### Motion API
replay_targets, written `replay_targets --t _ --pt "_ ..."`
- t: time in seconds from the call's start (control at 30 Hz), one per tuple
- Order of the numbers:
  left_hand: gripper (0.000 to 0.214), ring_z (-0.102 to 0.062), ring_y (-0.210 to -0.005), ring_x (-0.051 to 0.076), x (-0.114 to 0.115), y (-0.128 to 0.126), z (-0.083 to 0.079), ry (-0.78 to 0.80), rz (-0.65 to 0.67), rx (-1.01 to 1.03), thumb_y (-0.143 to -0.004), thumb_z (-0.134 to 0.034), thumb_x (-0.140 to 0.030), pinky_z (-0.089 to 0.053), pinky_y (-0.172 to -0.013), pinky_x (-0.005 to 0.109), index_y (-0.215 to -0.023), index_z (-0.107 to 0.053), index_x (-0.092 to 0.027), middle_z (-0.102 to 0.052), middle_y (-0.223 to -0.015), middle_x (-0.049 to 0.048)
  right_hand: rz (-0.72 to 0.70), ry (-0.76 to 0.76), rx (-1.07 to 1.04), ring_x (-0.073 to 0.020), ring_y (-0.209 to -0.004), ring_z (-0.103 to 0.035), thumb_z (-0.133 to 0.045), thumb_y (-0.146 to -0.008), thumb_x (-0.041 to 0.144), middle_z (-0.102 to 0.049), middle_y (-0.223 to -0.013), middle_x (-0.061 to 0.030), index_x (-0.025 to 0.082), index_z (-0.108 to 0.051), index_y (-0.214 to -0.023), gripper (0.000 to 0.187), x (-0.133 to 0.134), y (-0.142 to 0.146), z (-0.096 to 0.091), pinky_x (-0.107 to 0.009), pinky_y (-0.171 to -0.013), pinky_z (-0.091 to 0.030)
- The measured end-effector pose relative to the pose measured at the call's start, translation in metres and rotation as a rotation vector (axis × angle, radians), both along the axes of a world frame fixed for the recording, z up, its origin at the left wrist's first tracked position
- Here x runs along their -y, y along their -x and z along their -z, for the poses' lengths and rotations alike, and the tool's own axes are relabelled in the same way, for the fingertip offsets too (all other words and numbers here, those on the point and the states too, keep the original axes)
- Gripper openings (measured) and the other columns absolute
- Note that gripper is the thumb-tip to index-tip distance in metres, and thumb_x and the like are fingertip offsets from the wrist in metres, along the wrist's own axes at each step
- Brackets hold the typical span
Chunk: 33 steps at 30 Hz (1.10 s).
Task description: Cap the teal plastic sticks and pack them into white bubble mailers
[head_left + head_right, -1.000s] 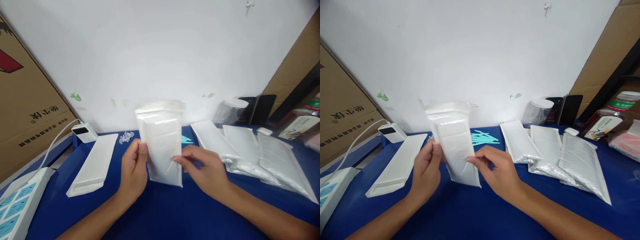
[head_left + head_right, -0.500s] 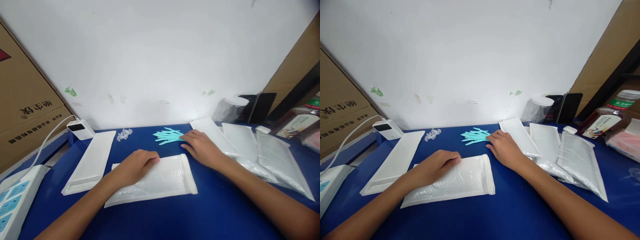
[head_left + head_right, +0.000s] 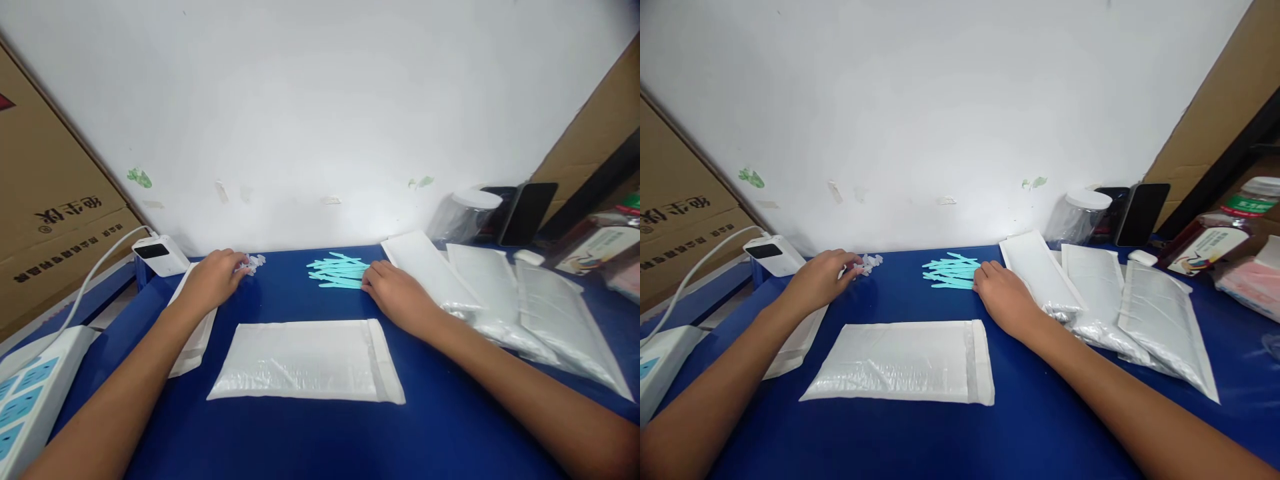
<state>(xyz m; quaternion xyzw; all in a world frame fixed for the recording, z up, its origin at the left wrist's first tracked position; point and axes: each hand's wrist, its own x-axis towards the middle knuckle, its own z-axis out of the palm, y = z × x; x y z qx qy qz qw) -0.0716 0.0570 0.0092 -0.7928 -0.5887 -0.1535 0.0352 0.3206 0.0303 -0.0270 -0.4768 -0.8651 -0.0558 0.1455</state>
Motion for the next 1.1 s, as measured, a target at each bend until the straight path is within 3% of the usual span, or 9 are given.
replay_targets --t 0.1,0.3,0.47,0.7,0.87,1.1 --pt "0.034 -0.066 -0.091 0.031 -0.013 0.016 0.01 0.034 0.01 0.023 -0.093 -0.06 -0.045 -0.049 -0.084 0.041 -0.109 -0.075 -0.02 -0.073 -0.098 0.0122 0.006 0.007 -0.013 -0.0289 -0.094 -0.062 -0.054 -0.105 0.016 -0.066 -0.1 -0.0136 0.016 -0.064 -0.095 0.015 0.0 -0.001 0.003 -0.041 -0.082 -0.05" --pt "0.023 -0.066 -0.091 0.031 -0.013 -0.002 0.023 0.046 0.047 0.092 -0.094 -0.058 -0.038 -0.048 -0.082 0.041 -0.091 -0.072 -0.02 -0.073 -0.093 0.0122 -0.002 0.05 -0.058 -0.0278 -0.094 -0.063 -0.056 -0.105 0.018 -0.066 -0.1 -0.0116 0.018 -0.062 -0.095 0.011 0.005 -0.005 0.002 -0.039 -0.083 -0.051" --pt "0.028 -0.068 -0.087 0.026 0.001 -0.024 0.014 0.08 0.126 0.169 -0.099 -0.057 -0.044 -0.049 -0.079 0.037 -0.095 -0.073 -0.022 -0.077 -0.098 0.0088 -0.01 0.08 -0.13 -0.0257 -0.091 -0.063 -0.052 -0.106 0.019 -0.068 -0.097 -0.009 0.021 -0.058 -0.094 0.014 0.009 -0.005 -0.002 -0.036 -0.078 -0.05" --pt "0.03 -0.069 -0.078 0.022 0.024 -0.055 0.003 0.168 0.167 0.42 -0.1 -0.061 -0.049 -0.05 -0.073 0.034 -0.1 -0.078 -0.025 -0.079 -0.092 0.0044 0.042 0.204 -0.489 -0.022 -0.085 -0.065 -0.05 -0.107 0.029 -0.07 -0.092 -0.004 0.023 -0.058 -0.095 0.016 0.013 -0.009 -0.011 -0.034 -0.076 -0.049" --pt "0.031 -0.074 -0.085 0.023 0.031 -0.063 0.004 0.272 0.184 0.599 -0.097 -0.065 -0.052 -0.055 -0.077 0.034 -0.101 -0.081 -0.026 -0.08 -0.095 0.0055 0.023 0.233 -0.54 -0.0211 -0.083 -0.065 -0.052 -0.106 0.032 -0.072 -0.092 -0.0034 0.023 -0.06 -0.094 0.016 0.014 -0.011 -0.013 -0.034 -0.076 -0.047" --pt "0.029 -0.076 -0.088 0.023 0.035 -0.067 0.005 0.307 0.188 0.643 -0.096 -0.067 -0.052 -0.059 -0.08 0.035 -0.103 -0.083 -0.028 -0.082 -0.103 0.0054 0.017 0.266 -0.599 -0.0192 -0.077 -0.062 -0.053 -0.105 0.035 -0.071 -0.088 -0.0023 0.022 -0.061 -0.092 0.019 0.016 -0.012 -0.021 -0.032 -0.071 -0.045"
